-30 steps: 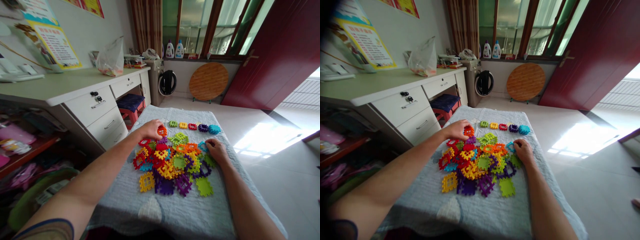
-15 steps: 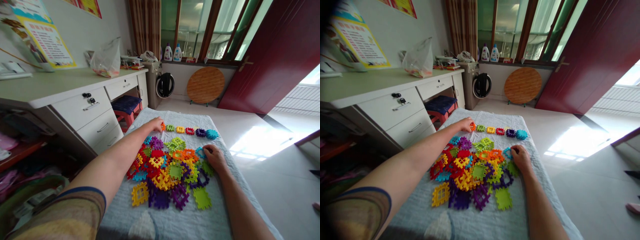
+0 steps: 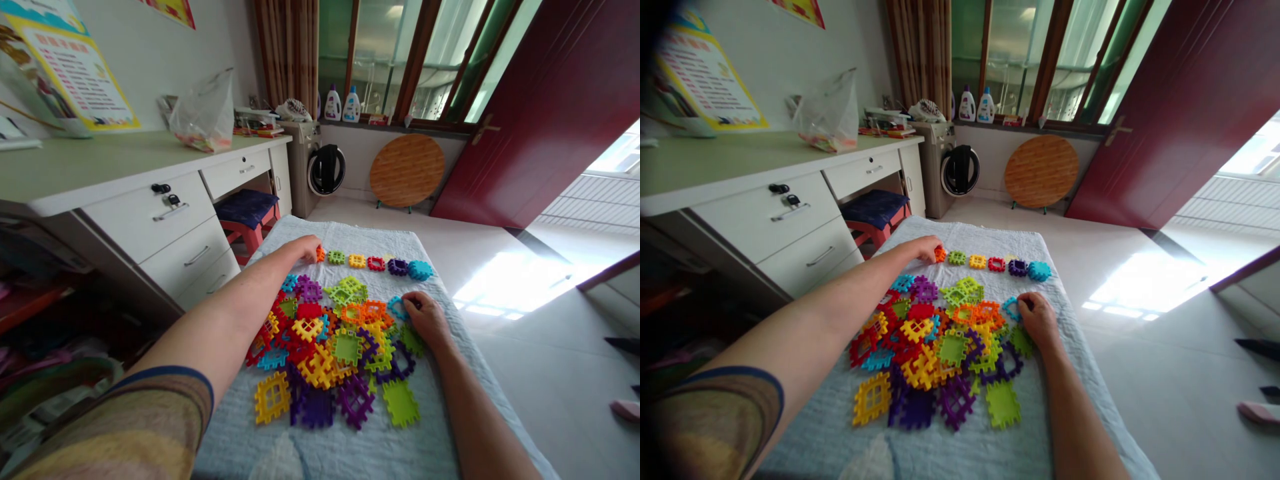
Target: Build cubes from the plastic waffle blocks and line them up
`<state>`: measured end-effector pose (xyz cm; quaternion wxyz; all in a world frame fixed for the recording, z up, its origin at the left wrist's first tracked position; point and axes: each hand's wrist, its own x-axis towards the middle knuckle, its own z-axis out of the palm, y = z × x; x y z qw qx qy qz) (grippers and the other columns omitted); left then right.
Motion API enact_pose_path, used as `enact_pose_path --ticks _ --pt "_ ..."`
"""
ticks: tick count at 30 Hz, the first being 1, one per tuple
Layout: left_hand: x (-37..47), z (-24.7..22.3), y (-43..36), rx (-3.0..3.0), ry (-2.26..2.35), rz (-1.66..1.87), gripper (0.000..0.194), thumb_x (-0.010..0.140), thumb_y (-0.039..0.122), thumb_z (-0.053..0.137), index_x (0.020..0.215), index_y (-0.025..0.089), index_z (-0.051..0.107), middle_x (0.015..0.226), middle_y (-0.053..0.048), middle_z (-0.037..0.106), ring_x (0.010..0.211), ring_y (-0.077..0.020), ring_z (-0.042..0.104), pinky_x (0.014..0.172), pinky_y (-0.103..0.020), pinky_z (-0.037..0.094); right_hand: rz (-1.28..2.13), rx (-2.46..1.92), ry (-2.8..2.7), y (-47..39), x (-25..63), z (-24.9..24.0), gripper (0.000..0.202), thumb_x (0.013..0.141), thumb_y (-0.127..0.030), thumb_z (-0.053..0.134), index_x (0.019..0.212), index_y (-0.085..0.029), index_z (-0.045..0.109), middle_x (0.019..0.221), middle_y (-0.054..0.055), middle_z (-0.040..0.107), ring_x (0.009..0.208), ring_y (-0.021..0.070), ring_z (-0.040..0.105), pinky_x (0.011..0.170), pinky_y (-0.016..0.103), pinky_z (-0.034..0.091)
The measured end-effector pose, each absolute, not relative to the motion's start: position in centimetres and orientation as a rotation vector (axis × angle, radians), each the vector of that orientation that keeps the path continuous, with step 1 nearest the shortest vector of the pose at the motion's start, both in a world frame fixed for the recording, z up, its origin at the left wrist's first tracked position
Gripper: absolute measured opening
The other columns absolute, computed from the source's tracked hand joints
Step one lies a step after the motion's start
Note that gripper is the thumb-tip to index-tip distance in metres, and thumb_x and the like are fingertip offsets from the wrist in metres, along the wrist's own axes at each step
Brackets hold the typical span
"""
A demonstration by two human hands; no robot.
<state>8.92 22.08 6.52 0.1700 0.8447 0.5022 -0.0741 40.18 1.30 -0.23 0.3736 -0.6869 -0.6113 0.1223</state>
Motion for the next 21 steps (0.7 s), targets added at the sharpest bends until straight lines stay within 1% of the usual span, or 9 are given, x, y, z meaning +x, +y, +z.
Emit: enact_pose_path --ticks 5,11,18,21 --pt "9.21 6.59 22.48 2.353 1.424 -0.239 0.033 0.046 0.013 0.073 0.078 0.013 0.068 0.068 -0.002 0.065 0.066 -0.0185 0.056 0.064 -0.027 0.045 0.302 -1.77 -1.566 1.2 40.01 -0.01 0.024 0.073 -0.037 0.05 0.08 -0.021 0.068 0.079 0.004 0.068 0.072 0.0205 0.06 0.071 0.033 0.046" --pt "9.41 7.02 22.63 2.288 1.433 -0.239 0.035 0.045 0.02 0.079 0.078 0.013 0.069 0.056 0.0 0.059 0.059 -0.0166 0.054 0.058 -0.026 0.044 0.323 -1.757 -1.559 1.21 40.03 -0.15 0.023 0.074 -0.036 0.05 0.08 -0.021 0.067 0.078 0.004 0.068 0.071 0.0203 0.059 0.07 0.033 0.046" --pt "9.62 6.98 22.36 2.298 1.424 -0.216 0.037 0.045 0.017 0.076 0.081 0.014 0.07 0.062 0.0 0.063 0.064 -0.0178 0.055 0.06 -0.026 0.043 0.326 -1.757 -1.562 1.23 40.03 -0.07 0.024 0.074 -0.036 0.051 0.08 -0.021 0.068 0.079 0.004 0.068 0.072 0.0205 0.059 0.071 0.033 0.046" --pt "9.72 6.9 22.33 2.296 1.429 -0.224 0.037 0.045 0.018 0.076 0.081 0.013 0.069 0.061 0.0 0.063 0.064 -0.0179 0.055 0.06 -0.026 0.042 0.322 -1.753 -1.563 1.24 40.03 -0.06 0.024 0.074 -0.035 0.051 0.08 -0.021 0.068 0.08 0.004 0.068 0.074 0.0206 0.059 0.072 0.033 0.046"
